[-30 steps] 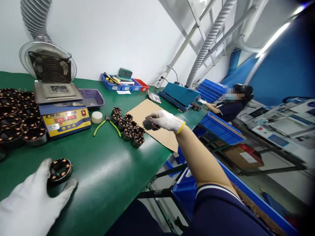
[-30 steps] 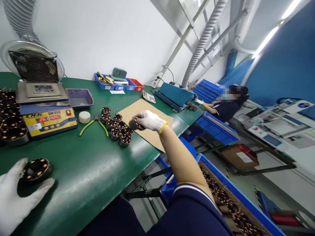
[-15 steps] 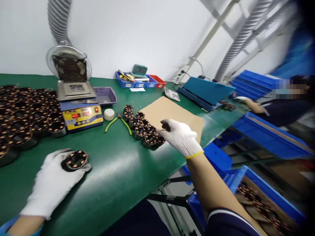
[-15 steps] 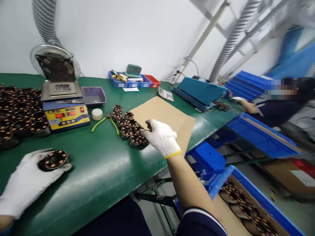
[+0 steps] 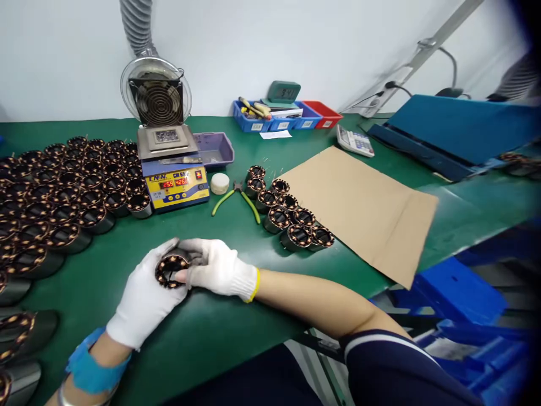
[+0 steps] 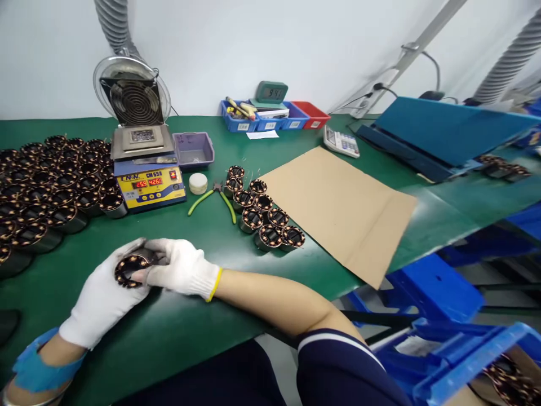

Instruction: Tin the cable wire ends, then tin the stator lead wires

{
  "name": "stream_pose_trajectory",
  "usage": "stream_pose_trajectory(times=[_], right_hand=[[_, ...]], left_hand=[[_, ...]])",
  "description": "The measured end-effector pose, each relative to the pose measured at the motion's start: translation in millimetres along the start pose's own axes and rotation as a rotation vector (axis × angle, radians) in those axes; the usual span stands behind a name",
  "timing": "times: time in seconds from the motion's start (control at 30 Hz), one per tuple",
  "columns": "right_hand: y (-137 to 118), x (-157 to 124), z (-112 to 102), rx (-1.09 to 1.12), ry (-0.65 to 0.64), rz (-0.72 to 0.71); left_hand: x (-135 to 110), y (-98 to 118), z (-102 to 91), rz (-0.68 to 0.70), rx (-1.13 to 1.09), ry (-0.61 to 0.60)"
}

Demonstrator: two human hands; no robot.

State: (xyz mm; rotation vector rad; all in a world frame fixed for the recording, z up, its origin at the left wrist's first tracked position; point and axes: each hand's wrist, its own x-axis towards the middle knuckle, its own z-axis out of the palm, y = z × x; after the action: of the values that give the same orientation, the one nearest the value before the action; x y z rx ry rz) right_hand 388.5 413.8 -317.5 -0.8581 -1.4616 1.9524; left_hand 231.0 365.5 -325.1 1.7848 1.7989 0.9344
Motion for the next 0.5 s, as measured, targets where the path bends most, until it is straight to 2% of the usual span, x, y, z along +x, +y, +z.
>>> stream_pose_trajectory(times=[0.1,0.17,0.23,0.3,0.47,0.5], right_hand=[[-0.7,-11.1,-3.4,-0.312,0.14,-0.135],[0.1,-14.8,-6.1,-0.545,0.229,-0.251],[1.7,-14.7,-9.0,-0.71,0.293,-0.312],[3.2,-12.2,-11.5,-0.735,0.332,-0.298],[1.7,-6.2,-16.0,-0.589,0.369,-0.237],[0.6,-5.7,-16.7,-0.565,0.381,-0.236]], left_hand=[[1.7,0.0,2.0,0.042,0.103,-0.015],[1.9,4.6,1.0,-0.024,0.166,0.015],[2.4,10.5,-2.9,-0.128,0.181,-0.031],[3.0,15.1,-9.8,-0.206,0.101,-0.157],[-4.4,15.9,-33.9,-0.307,-0.159,-0.451],[-7.5,15.1,-38.2,-0.303,-0.179,-0.451]])
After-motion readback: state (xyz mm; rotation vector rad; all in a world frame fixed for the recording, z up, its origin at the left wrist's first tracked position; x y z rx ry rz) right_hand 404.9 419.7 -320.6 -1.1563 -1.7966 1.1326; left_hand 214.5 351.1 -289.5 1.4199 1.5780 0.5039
